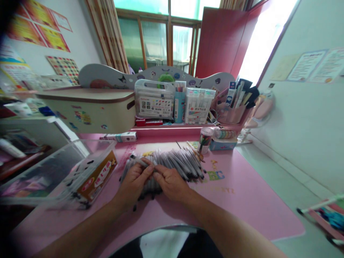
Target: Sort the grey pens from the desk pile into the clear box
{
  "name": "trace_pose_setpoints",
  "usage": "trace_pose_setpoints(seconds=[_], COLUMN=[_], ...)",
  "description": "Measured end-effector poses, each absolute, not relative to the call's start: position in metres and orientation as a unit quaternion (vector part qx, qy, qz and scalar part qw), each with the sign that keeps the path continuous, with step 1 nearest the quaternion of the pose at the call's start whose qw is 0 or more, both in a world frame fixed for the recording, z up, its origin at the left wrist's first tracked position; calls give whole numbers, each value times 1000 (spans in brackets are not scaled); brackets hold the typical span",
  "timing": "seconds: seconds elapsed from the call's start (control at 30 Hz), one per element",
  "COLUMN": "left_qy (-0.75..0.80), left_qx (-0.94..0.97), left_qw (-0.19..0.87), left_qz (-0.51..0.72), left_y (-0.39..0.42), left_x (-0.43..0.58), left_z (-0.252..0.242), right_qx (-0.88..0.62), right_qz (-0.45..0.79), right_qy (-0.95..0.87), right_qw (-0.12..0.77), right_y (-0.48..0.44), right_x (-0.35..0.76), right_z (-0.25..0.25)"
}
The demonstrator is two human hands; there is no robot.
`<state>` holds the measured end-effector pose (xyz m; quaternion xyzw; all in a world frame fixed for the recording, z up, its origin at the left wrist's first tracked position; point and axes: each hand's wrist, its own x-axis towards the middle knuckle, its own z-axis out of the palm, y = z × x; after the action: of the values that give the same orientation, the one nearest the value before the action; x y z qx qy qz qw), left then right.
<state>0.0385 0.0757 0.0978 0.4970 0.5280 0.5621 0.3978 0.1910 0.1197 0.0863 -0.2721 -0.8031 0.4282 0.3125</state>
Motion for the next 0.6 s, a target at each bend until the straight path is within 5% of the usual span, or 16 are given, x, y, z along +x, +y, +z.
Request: trace_pose_setpoints(seconds=[0.23, 0.4, 0.6], left_qy=[451, 362, 333], left_qx=[379, 361, 355], left_qw=[574, 757, 812], left_qz=[569, 406, 323], left_y=[84, 82, 80], left_x=[29, 28, 22], left_z=[100, 90, 94], right_qx=[-302, -301, -312], right_qz=[467, 608, 657], right_qy=[-742, -635, -599], right_qw=[376, 370, 335], right_y=[131, 138, 137], right_x=[199, 199, 199], right_z=[85, 82, 83])
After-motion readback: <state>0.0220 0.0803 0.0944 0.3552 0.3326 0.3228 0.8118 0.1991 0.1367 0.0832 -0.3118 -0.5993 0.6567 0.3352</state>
